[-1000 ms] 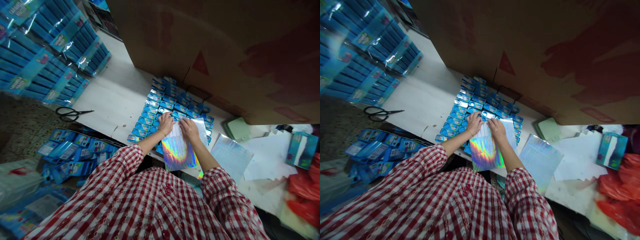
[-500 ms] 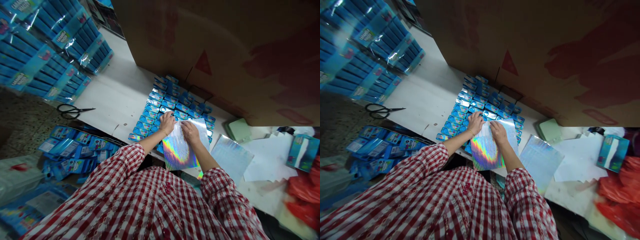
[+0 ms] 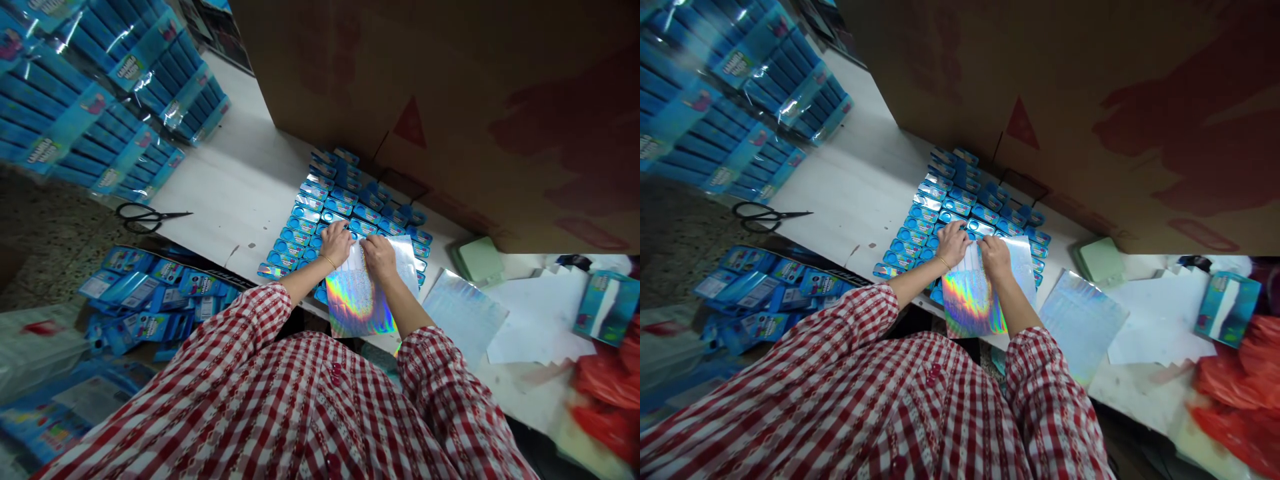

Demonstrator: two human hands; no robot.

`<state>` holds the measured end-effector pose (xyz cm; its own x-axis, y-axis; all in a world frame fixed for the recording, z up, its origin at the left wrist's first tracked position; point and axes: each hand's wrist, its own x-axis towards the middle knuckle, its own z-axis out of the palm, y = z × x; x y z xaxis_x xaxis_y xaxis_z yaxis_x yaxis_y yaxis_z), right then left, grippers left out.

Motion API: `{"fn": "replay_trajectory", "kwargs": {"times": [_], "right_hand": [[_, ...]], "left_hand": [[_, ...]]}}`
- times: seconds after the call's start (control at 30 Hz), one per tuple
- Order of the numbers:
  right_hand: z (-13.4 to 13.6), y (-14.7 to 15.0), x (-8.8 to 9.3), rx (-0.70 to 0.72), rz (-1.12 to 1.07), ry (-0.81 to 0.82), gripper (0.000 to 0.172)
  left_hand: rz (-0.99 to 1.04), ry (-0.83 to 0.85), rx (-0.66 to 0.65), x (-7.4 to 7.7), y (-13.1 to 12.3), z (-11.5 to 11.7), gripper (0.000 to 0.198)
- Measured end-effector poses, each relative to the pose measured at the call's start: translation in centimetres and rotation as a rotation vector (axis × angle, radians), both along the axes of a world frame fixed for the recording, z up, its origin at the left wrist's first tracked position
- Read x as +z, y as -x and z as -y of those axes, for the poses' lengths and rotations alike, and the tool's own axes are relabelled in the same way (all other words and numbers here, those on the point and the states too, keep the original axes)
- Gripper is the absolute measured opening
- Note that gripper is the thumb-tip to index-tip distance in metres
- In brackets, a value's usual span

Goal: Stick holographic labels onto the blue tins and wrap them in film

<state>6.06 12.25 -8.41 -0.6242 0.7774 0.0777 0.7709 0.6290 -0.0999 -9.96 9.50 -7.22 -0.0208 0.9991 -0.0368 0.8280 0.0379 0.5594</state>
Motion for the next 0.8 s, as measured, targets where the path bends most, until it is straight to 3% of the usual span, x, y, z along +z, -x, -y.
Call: {"fn": "replay_trajectory", "kwargs": {"times": [0.23,0.37,0.47,0.6,0.7,0.8], "right_hand": [[0.1,-0.4,0.9,0.158,0.1,-0.049,0.025],[1.0,-1.2,2.7,0.12,0.039,-0.045,0.024],[2.0,-2.2,5.9,0.013,-0.116,0.039,0.023],[2.3,-2.4,10.2,-0.224,-0.412,0.291,0.015],[1.6,-1.0,11.2,-0.493,-0.634,0.561,0.015],[1.0,0.8,10.6,-0.68,-0.874,0.79,0.021]], "left_hand": [[-0.015,0.004,0.005,0.0,-0.1,0.0,0.016],[-0.005,0.01,-0.002,0.0,0.0,-0.1,0.017],[0.003,0.03,-0.008,0.0,0.0,-0.2,0.016],[0.079,0.029,0.012,0.2,-0.1,-0.4,0.013],[0.292,0.008,0.071,0.8,0.3,-0.4,0.016],[0.764,0.055,0.173,1.9,1.3,0.0,0.031]]}}
